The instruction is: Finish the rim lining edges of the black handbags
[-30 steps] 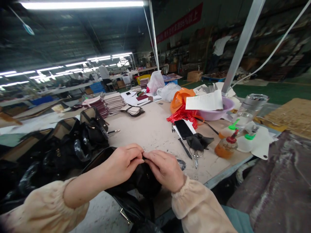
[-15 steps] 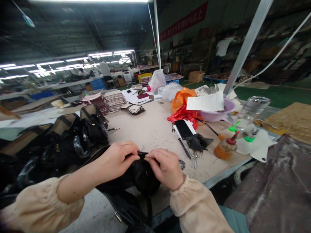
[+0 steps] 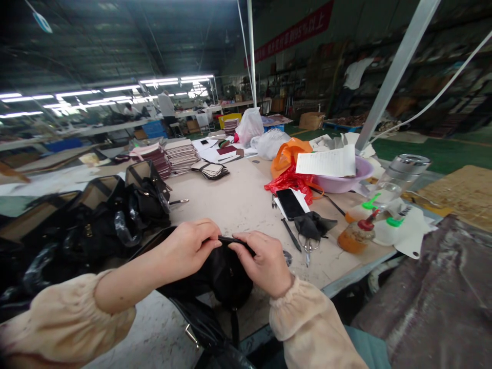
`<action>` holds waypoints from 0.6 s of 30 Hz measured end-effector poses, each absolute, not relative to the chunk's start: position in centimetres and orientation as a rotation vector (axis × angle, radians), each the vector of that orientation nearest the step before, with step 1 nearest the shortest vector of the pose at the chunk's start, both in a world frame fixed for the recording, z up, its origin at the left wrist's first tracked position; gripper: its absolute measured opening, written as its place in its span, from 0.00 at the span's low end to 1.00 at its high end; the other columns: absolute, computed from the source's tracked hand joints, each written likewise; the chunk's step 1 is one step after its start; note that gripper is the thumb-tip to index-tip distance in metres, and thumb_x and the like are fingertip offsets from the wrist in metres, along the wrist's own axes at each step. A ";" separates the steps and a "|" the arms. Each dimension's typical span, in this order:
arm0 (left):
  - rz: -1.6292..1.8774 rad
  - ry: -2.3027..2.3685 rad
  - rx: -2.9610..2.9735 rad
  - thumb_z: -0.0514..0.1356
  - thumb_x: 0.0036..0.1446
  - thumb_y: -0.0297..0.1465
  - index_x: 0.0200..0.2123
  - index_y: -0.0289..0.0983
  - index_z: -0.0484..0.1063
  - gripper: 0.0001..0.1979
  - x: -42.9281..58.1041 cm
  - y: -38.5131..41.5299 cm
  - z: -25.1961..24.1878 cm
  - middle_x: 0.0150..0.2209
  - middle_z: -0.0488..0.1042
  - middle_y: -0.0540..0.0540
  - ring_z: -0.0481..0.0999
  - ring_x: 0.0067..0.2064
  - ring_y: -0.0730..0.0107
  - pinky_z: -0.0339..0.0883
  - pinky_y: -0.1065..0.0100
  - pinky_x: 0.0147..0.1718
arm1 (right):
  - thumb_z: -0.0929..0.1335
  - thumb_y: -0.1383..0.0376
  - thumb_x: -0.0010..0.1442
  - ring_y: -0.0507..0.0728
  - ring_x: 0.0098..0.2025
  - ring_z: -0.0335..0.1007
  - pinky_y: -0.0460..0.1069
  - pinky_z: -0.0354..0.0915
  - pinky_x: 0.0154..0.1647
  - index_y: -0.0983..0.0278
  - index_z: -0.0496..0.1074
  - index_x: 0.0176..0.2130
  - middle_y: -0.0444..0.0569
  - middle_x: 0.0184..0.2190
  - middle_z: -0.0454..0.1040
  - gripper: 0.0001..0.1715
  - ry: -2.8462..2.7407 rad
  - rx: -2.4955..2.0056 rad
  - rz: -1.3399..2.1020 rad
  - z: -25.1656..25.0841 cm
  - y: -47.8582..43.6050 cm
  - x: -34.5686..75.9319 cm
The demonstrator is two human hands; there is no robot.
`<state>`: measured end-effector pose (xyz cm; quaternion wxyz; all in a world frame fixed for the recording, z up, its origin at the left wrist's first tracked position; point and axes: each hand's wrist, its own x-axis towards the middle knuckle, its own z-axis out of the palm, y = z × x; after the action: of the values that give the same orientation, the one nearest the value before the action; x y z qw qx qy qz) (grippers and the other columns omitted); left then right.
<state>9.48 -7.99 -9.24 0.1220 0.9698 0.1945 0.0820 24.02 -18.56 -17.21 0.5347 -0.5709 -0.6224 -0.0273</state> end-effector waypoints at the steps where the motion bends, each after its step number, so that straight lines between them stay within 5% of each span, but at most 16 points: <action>1: 0.240 0.572 2.832 0.54 0.55 0.27 0.28 0.35 0.68 0.06 9.5 -8.0 -9.3 0.29 0.69 0.48 0.68 0.31 0.71 0.60 0.70 0.31 | 0.68 0.68 0.57 0.52 0.35 0.72 0.46 0.67 0.37 0.63 0.73 0.39 0.46 0.33 0.77 0.08 -1.478 -1.364 -0.056 -17.2 -18.5 24.0; 18: 0.276 0.596 2.893 0.53 0.55 0.26 0.26 0.36 0.65 0.05 9.7 -7.9 -9.8 0.27 0.69 0.49 0.67 0.29 0.72 0.57 0.70 0.28 | 0.65 0.67 0.59 0.53 0.32 0.66 0.48 0.61 0.33 0.64 0.70 0.34 0.47 0.28 0.71 0.04 -1.517 -1.461 -0.022 -16.9 -18.5 23.6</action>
<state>9.70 -7.90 -9.78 0.0875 0.9714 0.2001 0.0928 23.59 -18.48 -16.91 0.4949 -0.6026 -0.6260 -0.0093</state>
